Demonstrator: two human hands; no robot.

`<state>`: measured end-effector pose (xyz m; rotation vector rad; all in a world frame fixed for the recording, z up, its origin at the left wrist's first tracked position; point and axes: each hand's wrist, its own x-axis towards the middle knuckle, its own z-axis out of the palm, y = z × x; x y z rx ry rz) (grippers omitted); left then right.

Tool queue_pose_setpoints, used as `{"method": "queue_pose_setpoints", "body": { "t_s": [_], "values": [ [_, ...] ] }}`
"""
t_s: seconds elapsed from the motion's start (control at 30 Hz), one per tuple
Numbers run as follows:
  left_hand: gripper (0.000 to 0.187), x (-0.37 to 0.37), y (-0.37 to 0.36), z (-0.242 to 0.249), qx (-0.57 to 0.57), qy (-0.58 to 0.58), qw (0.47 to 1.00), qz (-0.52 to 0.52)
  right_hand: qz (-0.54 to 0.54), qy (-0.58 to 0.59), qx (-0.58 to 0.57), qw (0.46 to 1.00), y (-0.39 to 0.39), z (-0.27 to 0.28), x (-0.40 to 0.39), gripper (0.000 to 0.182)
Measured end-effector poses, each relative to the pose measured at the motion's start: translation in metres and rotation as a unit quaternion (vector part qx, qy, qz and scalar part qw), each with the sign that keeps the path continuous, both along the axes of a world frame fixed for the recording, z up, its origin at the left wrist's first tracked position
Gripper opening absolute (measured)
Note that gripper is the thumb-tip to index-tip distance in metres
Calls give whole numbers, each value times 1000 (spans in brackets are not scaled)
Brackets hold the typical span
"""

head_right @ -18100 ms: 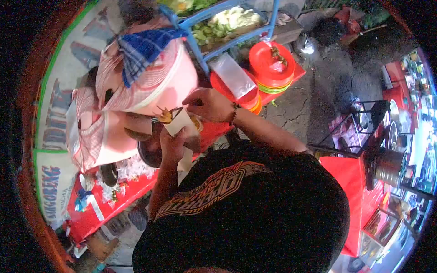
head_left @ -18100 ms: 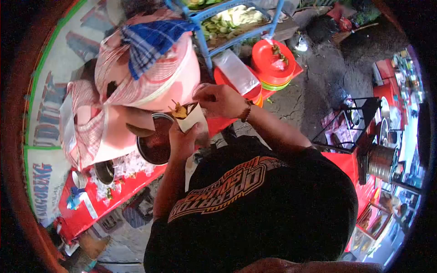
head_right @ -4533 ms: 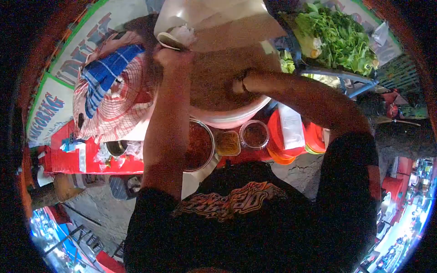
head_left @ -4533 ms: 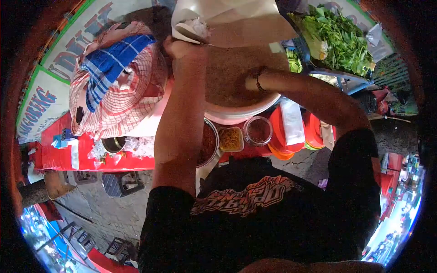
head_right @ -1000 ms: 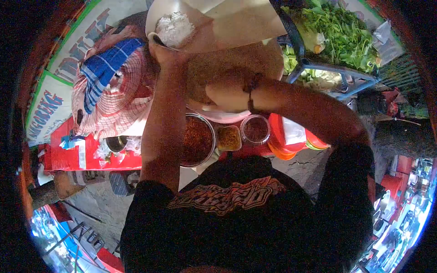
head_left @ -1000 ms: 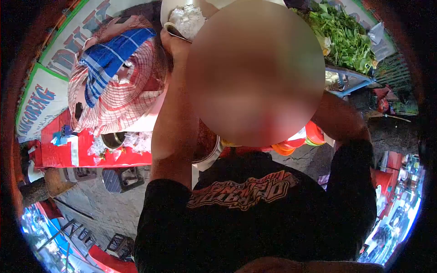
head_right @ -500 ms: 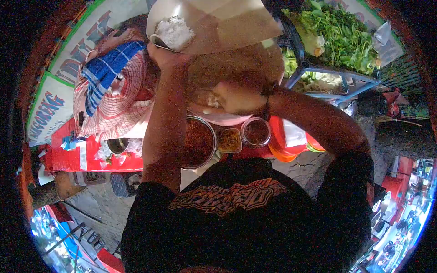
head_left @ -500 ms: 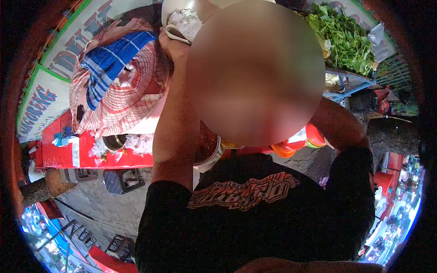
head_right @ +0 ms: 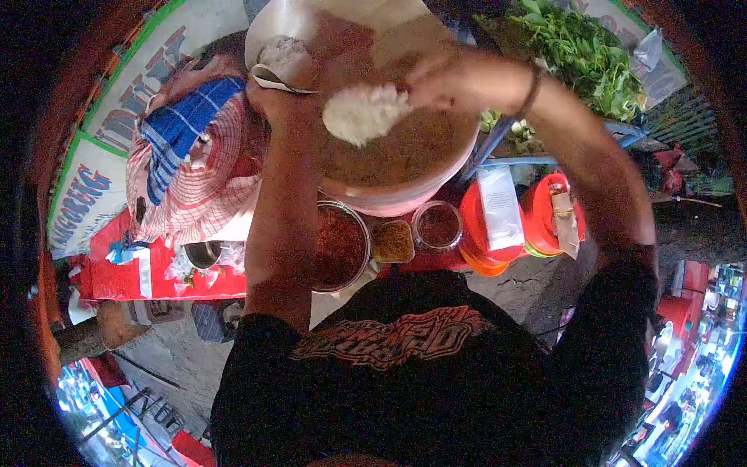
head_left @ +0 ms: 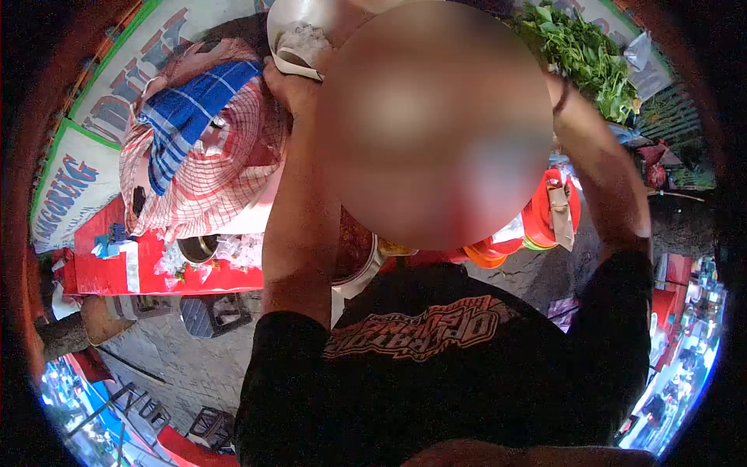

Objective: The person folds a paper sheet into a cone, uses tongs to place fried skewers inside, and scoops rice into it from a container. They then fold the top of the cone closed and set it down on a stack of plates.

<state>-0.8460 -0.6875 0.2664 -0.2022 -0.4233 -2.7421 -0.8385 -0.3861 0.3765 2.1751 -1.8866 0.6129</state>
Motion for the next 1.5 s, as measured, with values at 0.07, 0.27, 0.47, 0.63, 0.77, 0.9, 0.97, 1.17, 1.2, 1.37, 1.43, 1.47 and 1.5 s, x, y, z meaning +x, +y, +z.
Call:
{"method": "queue_pose_setpoints", "body": {
  "t_s": [0.07,0.27,0.47,0.63,0.77,0.9,0.97,1.17,1.2,1.37,1.43,1.47,1.5],
  "values": [
    [54,9,3,0,37,49,995,-73,-26,49,89,994,-4,45,-1,17],
    [65,56,48,14,30,118,989,-81,-343,51,124,930,-69,78,47,31],
    [66,90,77,48,-144,-110,983,26,-422,-36,20,906,-101,58,103,38],
    [70,85,79,35,83,-73,992,-66,-375,114,37,919,-56,89,76,38],
    [70,83,73,18,69,113,976,-171,-287,91,142,943,-18,107,51,34],
    [68,94,82,22,165,29,955,-245,-281,228,196,911,-36,91,46,32],
    [67,95,81,25,229,51,927,-291,-303,251,168,904,-42,90,52,33],
    [57,86,77,40,133,11,988,-81,-346,59,268,897,-58,91,59,39],
    [55,82,78,29,79,-12,996,-49,-316,-56,206,924,-52,89,49,42],
    [53,83,81,22,72,-92,993,0,-378,51,16,924,-90,50,77,46],
    [53,86,82,26,5,-52,998,-36,-409,42,16,911,-112,21,103,45],
    [53,86,81,24,5,-51,998,-39,-431,30,16,902,-118,20,112,44],
    [53,86,79,18,23,-30,997,-61,-432,31,16,901,-112,31,111,44]
  ]
}}
